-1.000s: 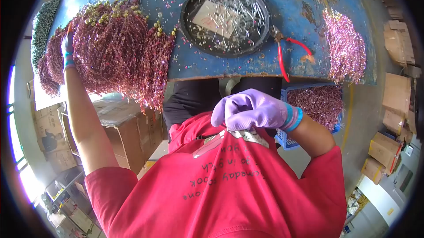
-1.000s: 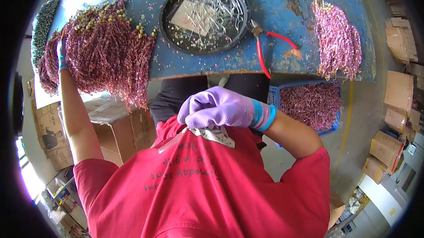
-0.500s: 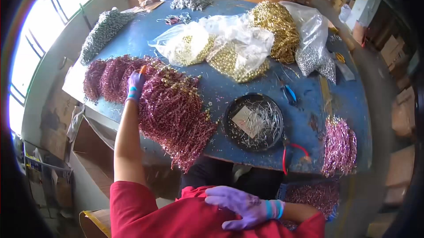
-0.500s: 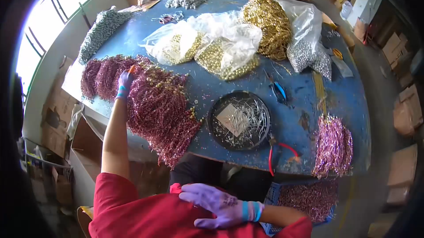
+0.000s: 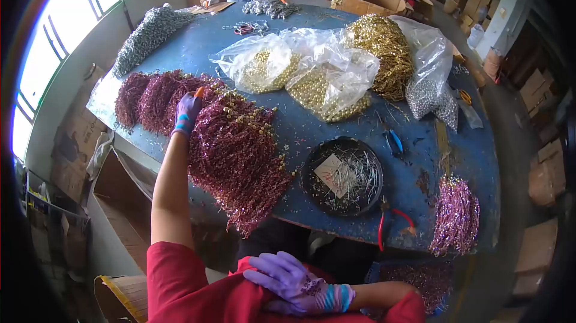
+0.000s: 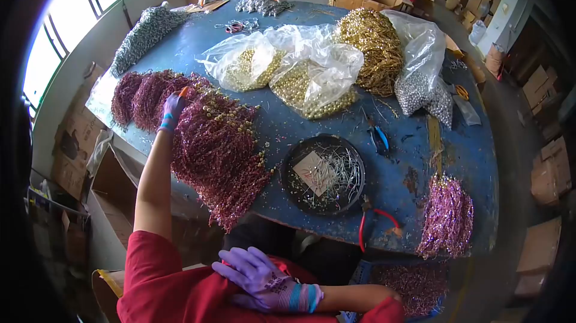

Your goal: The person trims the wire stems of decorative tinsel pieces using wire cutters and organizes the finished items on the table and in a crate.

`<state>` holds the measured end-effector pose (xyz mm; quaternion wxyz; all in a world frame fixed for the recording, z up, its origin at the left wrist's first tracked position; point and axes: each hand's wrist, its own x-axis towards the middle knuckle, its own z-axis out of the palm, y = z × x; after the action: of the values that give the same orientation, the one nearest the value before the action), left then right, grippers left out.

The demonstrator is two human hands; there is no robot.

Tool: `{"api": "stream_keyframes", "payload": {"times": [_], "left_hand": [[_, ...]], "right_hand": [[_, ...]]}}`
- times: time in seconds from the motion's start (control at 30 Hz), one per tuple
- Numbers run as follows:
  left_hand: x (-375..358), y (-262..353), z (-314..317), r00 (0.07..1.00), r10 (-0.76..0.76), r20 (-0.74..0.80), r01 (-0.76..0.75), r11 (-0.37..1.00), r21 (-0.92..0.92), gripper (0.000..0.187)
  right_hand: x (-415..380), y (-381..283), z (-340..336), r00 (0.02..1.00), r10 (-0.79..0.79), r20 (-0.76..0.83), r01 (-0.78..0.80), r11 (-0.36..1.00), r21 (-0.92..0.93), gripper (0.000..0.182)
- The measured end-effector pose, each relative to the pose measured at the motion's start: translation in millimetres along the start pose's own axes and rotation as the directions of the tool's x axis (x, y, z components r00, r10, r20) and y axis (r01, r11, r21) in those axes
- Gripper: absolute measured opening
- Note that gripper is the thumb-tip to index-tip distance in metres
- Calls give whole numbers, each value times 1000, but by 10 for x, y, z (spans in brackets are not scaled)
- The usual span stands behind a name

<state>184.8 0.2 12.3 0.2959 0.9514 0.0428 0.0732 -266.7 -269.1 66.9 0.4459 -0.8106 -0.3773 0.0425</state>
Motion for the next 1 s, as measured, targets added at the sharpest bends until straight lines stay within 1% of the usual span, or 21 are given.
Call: {"api": "stream_keyframes", "payload": {"times": [0.03,0.07,0.13,0.17,0.23,0.27,0.33,0.37,0.43,0.5,0.57,0.6,0.63,0.67,0.7,0.77,0.83,0.9,0.93,0.97,1.0], "left_hand": [[50,-71,49,1000,16,-27,-16,1000,-2,57],[55,-73,50,998,36,-53,-36,999,-2,57],[45,-82,60,998,24,-64,-25,1000,-8,57],[26,-67,61,997,10,-75,-11,1000,-17,58],[34,-98,74,996,30,-81,-33,999,-28,58],[26,-97,65,995,48,-86,-52,998,-37,59],[19,-68,63,997,24,-70,-25,1000,-15,60],[31,-44,44,999,-1,-54,2,1000,11,61],[34,-49,36,998,28,-63,-27,999,28,63],[-8,-7,14,999,17,-35,-17,1000,8,63],[-51,35,-21,999,40,-27,-41,999,-20,63],[-85,56,-41,998,30,-51,-31,999,-15,62],[-103,69,-23,997,20,-70,-21,1000,-9,61],[13,-67,56,995,27,-95,-30,999,-27,59],[55,-75,40,999,-47,0,47,998,-35,63],[240,-261,140,996,38,-79,-42,998,-47,68],[402,-391,177,999,47,-17,-47,999,-9,70],[381,-390,139,994,108,-3,-108,994,-2,68],[304,-424,124,910,412,-49,-397,900,182,63],[715,-818,313,930,365,-47,-349,915,202,55],[561,-615,249,968,249,-36,-242,962,126,54]], "right_hand": [[7,-4,-6,999,-12,-42,9,997,-76,61],[4,13,-34,999,-14,-42,11,997,-75,61],[-45,79,-172,989,-91,-115,48,942,-331,54],[-64,9,-297,983,-56,-175,3,958,-285,49],[-106,28,-437,978,-100,-185,70,984,-161,47],[-153,54,-432,977,-101,-186,71,984,-163,47],[-251,145,-402,972,-67,-226,112,975,190,45],[-273,174,-441,971,-73,-229,117,976,183,45],[-327,217,-513,975,-1,-224,59,966,250,48],[-380,305,-517,978,-2,-208,45,978,204,49],[-412,354,-496,980,-18,-199,33,997,74,48],[-394,341,-540,978,-47,-202,34,997,-66,46],[-396,383,-551,978,-38,-207,24,997,-67,46],[-422,470,-536,974,-19,-226,-18,987,-160,43],[-447,538,-515,968,6,-251,-70,967,-247,42],[-474,618,-510,939,0,-344,-134,921,-367,39],[-520,703,-491,923,31,-383,-198,892,-406,38],[-556,751,-497,909,0,-417,-203,873,-444,40],[-608,788,-494,904,-1,-428,-228,845,-483,41],[-652,788,-521,897,18,-441,-259,830,-494,40],[-712,780,-545,876,30,-482,-298,819,-491,38]]}}
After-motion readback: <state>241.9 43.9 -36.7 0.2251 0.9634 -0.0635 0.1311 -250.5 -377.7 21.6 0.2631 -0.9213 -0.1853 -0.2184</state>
